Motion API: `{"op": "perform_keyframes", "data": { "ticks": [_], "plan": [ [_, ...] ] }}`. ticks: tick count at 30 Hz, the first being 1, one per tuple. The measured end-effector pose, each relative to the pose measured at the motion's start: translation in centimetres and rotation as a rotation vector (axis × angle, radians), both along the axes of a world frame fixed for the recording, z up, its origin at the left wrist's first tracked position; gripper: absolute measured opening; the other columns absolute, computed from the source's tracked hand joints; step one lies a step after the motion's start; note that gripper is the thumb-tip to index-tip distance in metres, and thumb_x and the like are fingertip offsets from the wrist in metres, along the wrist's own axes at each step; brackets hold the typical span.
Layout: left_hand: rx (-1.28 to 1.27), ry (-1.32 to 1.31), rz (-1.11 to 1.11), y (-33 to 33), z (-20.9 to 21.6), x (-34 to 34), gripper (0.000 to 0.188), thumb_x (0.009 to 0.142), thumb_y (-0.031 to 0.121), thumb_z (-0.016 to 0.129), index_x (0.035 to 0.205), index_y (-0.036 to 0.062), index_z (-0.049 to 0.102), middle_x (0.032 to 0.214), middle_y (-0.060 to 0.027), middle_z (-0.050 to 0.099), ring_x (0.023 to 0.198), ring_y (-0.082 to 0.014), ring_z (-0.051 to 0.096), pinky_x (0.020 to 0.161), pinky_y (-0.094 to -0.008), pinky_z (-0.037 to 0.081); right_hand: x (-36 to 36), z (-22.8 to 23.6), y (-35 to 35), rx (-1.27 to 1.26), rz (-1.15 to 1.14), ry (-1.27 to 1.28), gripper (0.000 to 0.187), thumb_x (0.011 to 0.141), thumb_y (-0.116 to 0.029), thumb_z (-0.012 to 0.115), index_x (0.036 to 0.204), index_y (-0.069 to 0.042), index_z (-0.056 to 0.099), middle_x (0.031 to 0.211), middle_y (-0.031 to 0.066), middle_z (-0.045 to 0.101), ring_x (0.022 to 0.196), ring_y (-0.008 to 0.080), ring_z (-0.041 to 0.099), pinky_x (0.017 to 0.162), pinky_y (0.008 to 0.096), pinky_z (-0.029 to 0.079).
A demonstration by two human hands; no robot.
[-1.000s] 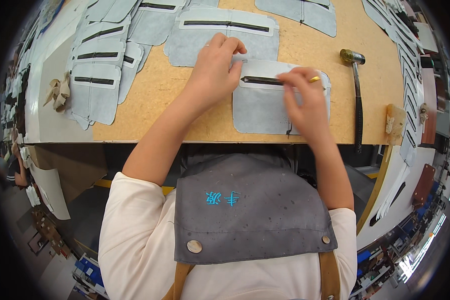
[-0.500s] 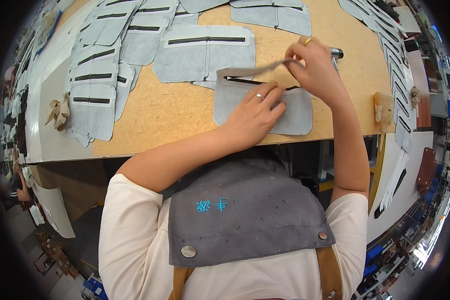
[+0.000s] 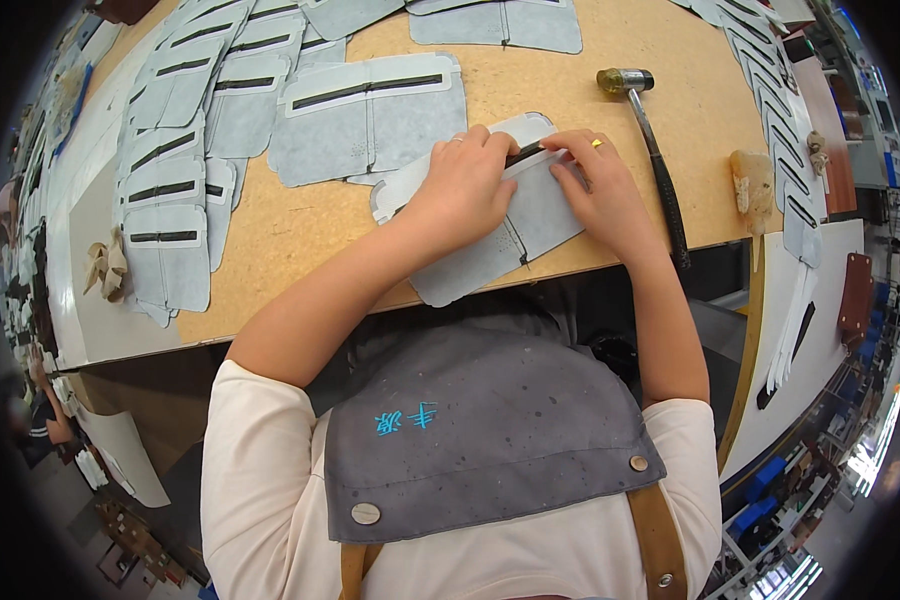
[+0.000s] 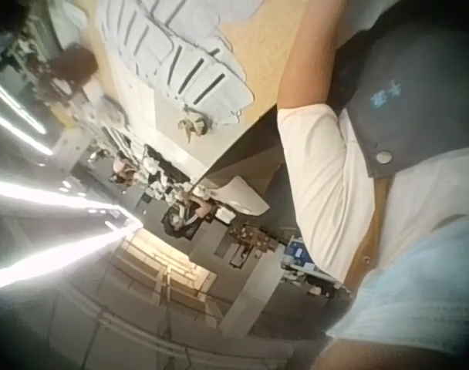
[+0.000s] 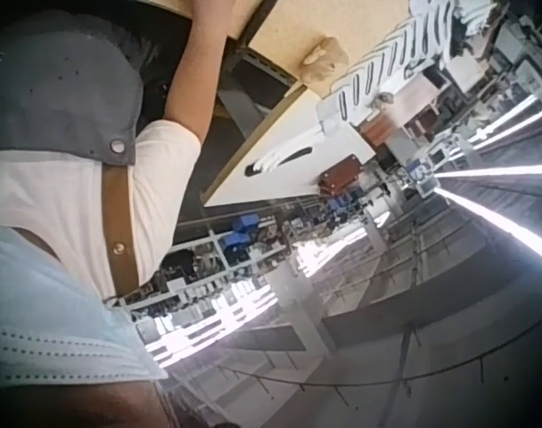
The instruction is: Applying glue and folding leather panels to assemble components for small pouches or bags.
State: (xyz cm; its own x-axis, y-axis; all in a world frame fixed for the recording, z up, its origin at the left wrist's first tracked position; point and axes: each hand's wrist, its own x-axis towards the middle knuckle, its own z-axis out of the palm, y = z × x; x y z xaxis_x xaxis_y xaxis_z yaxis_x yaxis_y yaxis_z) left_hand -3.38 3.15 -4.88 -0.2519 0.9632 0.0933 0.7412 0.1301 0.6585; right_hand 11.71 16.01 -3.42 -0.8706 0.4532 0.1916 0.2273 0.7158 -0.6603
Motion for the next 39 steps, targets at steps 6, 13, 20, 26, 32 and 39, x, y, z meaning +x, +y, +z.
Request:
{"op": "perform_keyframes", "data": {
  "ticks": [6,13,20,26,32,39],
  "plan": [
    [0.197,0.138,0.075,0.6,-1.1,1.2,0.021,0.085,0.005,0.059,0.104,0.0104,0.065,0.091,-0.0054,0.057,0.091,-0.0236,0.056,0.077,-0.0376,0.037,-0.1,-0.7,0.4,-0.064,-0.012,0.036,0.022,0.086,-0.003,0.058,0.108,-0.004,0.059,0.1,0.0111,0.06,0.096,0.0284,0.056,0.085,0.0374,0.047],
    [0.186,0.373,0.007,0.2,-1.3,1.4,0.039,0.078,-0.001,0.057,0.113,0.0138,0.066,0.093,-0.0022,0.055,0.088,-0.021,0.053,0.075,-0.0357,0.036,0.4,-1.2,1.3,0.209,0.127,0.081,0.02,0.084,-0.001,0.06,0.103,-0.003,0.061,0.1,0.0106,0.058,0.094,0.0284,0.056,0.081,0.0372,0.048],
    [0.202,0.305,-0.062,0.1,-1.4,0.5,0.041,0.076,-0.002,0.058,0.115,0.0117,0.064,0.095,-0.0054,0.054,0.089,-0.0229,0.053,0.078,-0.0363,0.038,0.0,-0.2,1.3,0.191,0.066,0.129,0.017,0.084,-0.002,0.06,0.101,-0.004,0.058,0.104,0.0105,0.058,0.096,0.0303,0.056,0.081,0.0375,0.048],
    [0.181,0.138,-0.007,-1.3,-0.4,-0.5,0.032,0.083,0.001,0.059,0.113,0.0108,0.063,0.093,-0.0071,0.055,0.088,-0.0246,0.053,0.079,-0.0368,0.038,-0.2,-0.9,0.2,-0.053,0.118,0.037,0.03,0.085,-0.003,0.06,0.114,-0.005,0.052,0.109,0.0124,0.057,0.104,0.0317,0.055,0.088,0.038,0.047],
    [0.196,0.109,0.011,-2.3,-0.7,-0.5,0.027,0.084,0.002,0.059,0.109,0.0102,0.065,0.091,-0.0059,0.056,0.086,-0.0237,0.053,0.077,-0.0369,0.038,-0.9,-0.5,0.5,0.017,0.18,0.037,0.028,0.083,-0.001,0.059,0.111,-0.005,0.059,0.109,0.0106,0.059,0.104,0.029,0.055,0.092,0.0386,0.044],
    [0.149,0.414,-0.04,-2.9,-0.6,0.0,0.039,0.074,-0.002,0.06,0.11,0.0121,0.065,0.097,-0.0023,0.054,0.088,-0.0219,0.052,0.075,-0.036,0.037,0.3,-0.5,1.7,0.568,0.288,-0.001,0.023,0.08,0.002,0.058,0.102,-0.004,0.064,0.103,0.0053,0.063,0.1,0.025,0.058,0.091,0.0366,0.045]
  ]
}}
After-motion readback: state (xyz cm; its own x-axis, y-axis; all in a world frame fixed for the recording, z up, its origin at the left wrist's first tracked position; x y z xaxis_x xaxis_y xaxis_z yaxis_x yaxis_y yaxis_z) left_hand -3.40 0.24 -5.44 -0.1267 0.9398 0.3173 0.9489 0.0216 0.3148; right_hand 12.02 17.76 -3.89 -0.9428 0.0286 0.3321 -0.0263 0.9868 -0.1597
